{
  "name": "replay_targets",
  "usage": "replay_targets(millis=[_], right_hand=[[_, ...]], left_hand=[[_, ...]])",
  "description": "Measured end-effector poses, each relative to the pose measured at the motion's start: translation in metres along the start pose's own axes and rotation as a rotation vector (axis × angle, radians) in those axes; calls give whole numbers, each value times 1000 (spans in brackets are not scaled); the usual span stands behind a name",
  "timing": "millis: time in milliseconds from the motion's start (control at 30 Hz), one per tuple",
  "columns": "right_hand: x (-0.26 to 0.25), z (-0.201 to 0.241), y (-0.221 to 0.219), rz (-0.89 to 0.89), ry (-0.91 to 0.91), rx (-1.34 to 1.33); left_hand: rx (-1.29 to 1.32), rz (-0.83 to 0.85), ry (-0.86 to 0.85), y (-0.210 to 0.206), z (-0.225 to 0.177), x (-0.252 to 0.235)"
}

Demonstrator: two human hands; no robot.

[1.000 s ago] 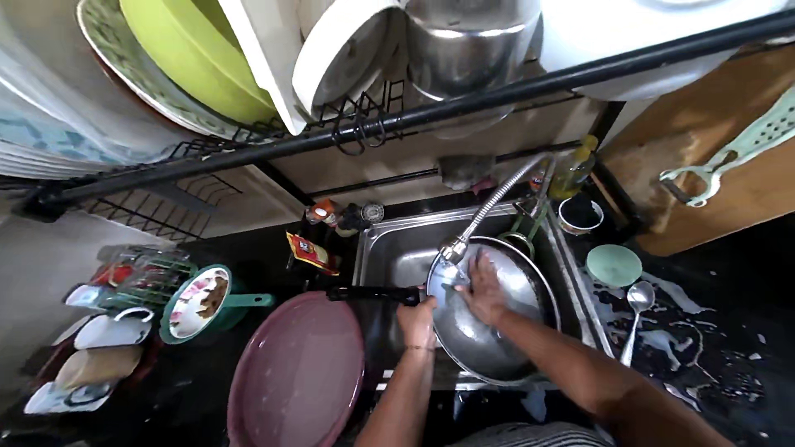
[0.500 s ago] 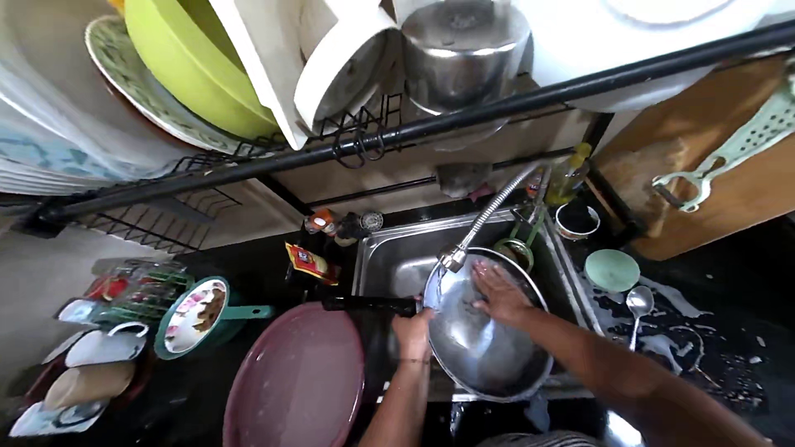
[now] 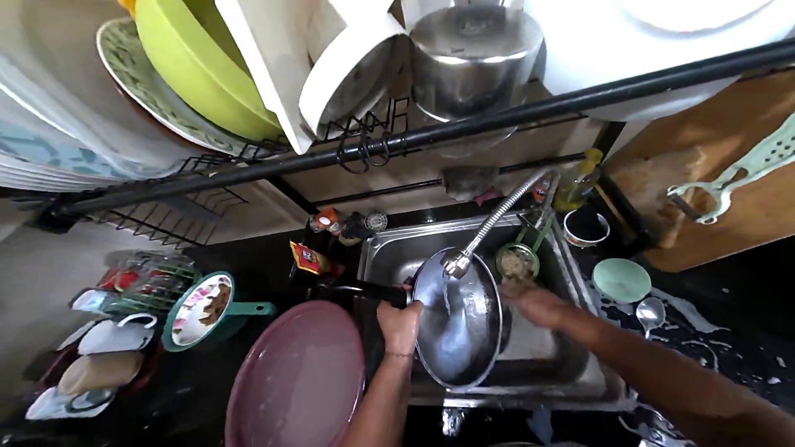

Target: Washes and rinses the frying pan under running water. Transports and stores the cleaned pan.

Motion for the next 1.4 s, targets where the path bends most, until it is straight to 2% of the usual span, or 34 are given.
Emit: replay_targets(millis=[100,133,233,367,500,567,700,767,867,1000,1200,1300,1400], right_hand=[[3,-41,97,-483,-233,-74],[0,-54,116,-580,-274,-109],[-14,-84,139,-658,-364,-351],[-22,-107,135,-721,-410,-719],[-1,-117,138,-926,-375,-790],[6,-115,136,-893,-332,-706],[21,-96,126,-741,-453,-397],[31,-74,115,-708,-462,-359],[48,-39,86,-593,-457,-447],[71,9,56,-417,-366,-533],[114,122,64,-490,-207,-966],[124,177,62,-378,-220,-948],[114,205,24,-155,-245,-879]], left_hand=[[-39,37,-175,-7,-22,10],[-35,41,-218,-7,-27,14],[-48,18,-316,-5,-37,22],[-62,-31,-435,9,-48,33],[-52,-67,-471,24,-44,36],[-61,-71,-470,31,-43,39],[-88,-86,-490,39,-44,48],[-102,-64,-524,38,-41,51],[-103,14,-633,34,-35,55],[-238,70,-777,23,-40,68],[-476,153,-1061,-19,-39,101],[-605,344,-1104,-50,-31,122],[-676,511,-1147,-71,-18,140]])
Point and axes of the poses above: each hand's wrist, its own x-axis away from the middle knuckle, its own y-axis out of the back of the hand, z = x × y, the point moved 10 cm from there along -x, towards the middle knuckle, and after that the axes turned 11 degrees about y, right-handed, at the moved point
